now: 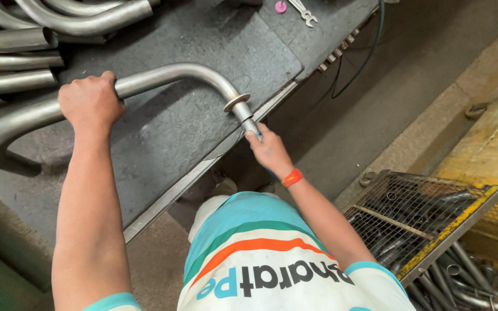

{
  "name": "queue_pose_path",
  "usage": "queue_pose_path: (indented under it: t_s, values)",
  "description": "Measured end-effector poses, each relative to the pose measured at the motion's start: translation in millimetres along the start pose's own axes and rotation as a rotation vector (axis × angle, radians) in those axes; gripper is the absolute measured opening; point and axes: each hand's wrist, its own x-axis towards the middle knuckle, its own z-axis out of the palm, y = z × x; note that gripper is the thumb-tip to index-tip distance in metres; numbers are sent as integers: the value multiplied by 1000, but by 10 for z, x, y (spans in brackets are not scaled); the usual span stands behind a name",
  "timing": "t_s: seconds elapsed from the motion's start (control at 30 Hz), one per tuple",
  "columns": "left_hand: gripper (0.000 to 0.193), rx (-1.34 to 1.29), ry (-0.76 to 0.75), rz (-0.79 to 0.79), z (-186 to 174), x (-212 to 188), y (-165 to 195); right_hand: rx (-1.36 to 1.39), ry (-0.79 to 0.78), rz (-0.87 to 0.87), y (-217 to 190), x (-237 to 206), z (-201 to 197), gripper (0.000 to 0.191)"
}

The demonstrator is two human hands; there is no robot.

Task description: The person holds a bent steel tube on a workbench with one hand and uses a pneumatic die grinder with a small abrasive disc to grind the weld seam on the tube end, repositioning the tube and the grinder repeatedly to work around the joint, then sets the grinder down on the bench.

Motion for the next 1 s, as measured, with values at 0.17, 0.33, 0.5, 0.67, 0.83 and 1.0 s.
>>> queue_pose_path:
  t_s: [0.17, 0.33, 0.5, 0.67, 0.83, 1.0]
  values:
    - [25, 10, 21, 15, -10, -6, 9, -57, 32, -52, 44, 19, -7, 44]
    - [19, 28, 20, 4, 17, -6, 15, 110, -99, 104, 141, 49, -8, 44]
    - [19, 6, 33, -1, 24, 6, 16, 85, -64, 31, 160, 56, 13, 43]
    - [18, 12, 16, 3, 16, 17, 24, -11, -17, 4, 67, 25, -10, 44]
    - [20, 13, 26, 13, 15, 28, 19, 86, -89, 118, 29, 69, -39, 46]
    - [17, 15, 23, 6, 46, 43, 15, 187, -174, 130, 135, 98, -37, 42]
